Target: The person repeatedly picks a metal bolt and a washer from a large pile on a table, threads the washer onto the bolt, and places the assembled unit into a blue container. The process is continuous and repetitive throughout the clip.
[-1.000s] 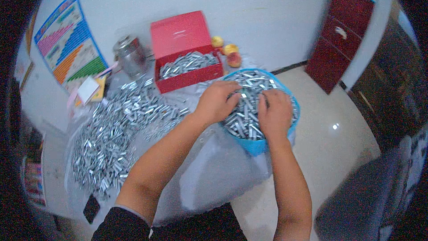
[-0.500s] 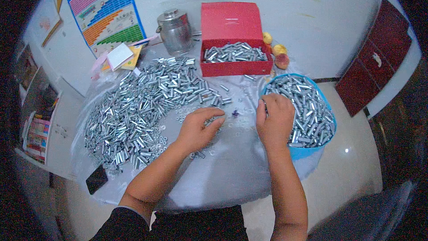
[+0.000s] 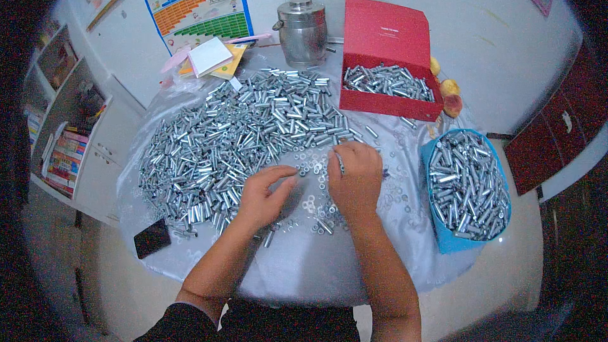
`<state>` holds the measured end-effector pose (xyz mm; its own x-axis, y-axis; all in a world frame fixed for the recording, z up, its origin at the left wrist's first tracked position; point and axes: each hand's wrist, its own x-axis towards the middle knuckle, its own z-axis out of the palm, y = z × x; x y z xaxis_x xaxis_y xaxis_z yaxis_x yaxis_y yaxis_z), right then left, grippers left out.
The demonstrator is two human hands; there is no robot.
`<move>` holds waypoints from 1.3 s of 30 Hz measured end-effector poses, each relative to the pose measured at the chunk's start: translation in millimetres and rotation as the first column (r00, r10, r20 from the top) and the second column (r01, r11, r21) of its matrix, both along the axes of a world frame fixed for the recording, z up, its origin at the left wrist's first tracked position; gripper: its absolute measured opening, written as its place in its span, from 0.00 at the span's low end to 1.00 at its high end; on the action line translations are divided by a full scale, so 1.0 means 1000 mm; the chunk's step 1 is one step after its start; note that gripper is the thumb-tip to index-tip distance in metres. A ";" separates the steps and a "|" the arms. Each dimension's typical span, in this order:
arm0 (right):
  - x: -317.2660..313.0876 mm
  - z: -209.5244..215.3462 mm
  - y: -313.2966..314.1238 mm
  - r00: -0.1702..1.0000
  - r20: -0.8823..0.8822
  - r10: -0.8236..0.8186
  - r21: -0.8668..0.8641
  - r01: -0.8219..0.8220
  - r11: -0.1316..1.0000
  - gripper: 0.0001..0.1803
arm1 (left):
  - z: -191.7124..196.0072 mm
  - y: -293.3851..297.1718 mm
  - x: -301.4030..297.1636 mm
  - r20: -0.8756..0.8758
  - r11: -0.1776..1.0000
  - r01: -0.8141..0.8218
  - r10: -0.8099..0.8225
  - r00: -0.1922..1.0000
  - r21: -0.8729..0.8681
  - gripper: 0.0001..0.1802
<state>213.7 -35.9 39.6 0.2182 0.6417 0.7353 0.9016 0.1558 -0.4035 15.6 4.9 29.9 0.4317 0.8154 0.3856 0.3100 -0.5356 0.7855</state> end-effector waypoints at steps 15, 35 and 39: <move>-0.065 -0.037 0.088 0.972 0.021 0.233 -0.291 -0.217 0.932 0.10 | -0.020 0.025 -0.036 0.113 0.941 -0.329 0.320 0.941 0.082 0.08; -0.053 -0.023 0.027 0.892 -0.448 -0.064 -0.557 -0.223 0.800 0.10 | -0.004 0.077 -0.023 -0.244 0.896 -0.257 0.358 0.901 0.363 0.11; -0.049 -0.037 0.028 0.888 -0.458 -0.048 -0.502 -0.214 0.838 0.09 | -0.006 0.103 0.000 -0.366 0.904 -0.076 0.245 0.898 0.420 0.14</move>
<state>165.1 -8.0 2.9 0.3561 0.9270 0.1172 0.6024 -0.1319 -0.7872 16.0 107.6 23.6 0.4932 0.7087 0.5044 0.6599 -0.6827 0.3138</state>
